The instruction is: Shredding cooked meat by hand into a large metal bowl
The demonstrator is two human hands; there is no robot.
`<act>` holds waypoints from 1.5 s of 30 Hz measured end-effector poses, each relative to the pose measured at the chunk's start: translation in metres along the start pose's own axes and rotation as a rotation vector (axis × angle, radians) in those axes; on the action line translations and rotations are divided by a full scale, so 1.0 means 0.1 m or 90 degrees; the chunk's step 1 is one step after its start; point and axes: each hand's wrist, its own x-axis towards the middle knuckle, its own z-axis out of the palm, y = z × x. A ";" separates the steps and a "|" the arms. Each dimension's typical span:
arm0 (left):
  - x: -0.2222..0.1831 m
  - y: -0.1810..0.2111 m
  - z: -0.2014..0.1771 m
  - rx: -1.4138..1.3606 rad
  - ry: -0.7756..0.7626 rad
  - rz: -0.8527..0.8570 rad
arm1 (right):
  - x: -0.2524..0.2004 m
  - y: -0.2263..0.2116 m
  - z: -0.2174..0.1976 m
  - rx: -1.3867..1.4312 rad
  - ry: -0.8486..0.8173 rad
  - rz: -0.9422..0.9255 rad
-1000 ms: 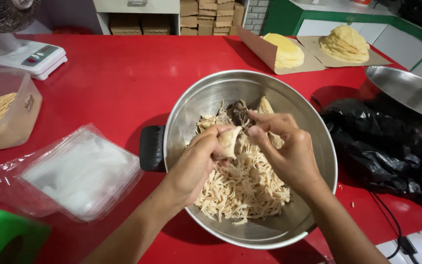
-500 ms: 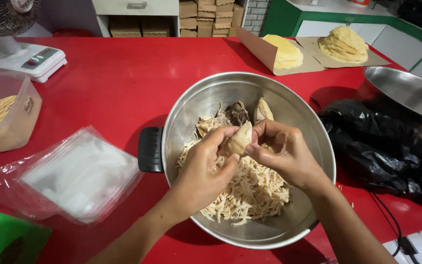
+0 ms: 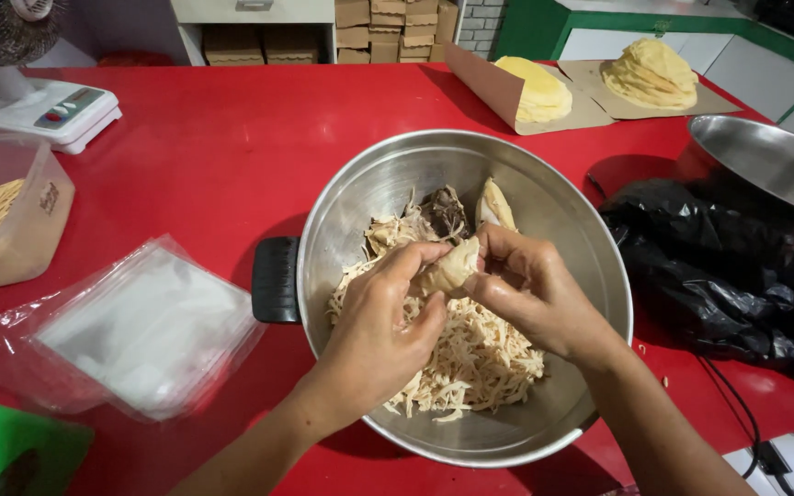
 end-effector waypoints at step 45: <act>-0.03 -0.08 0.06 -0.358 0.113 -0.103 | 0.05 -0.05 0.25 0.327 0.227 -0.046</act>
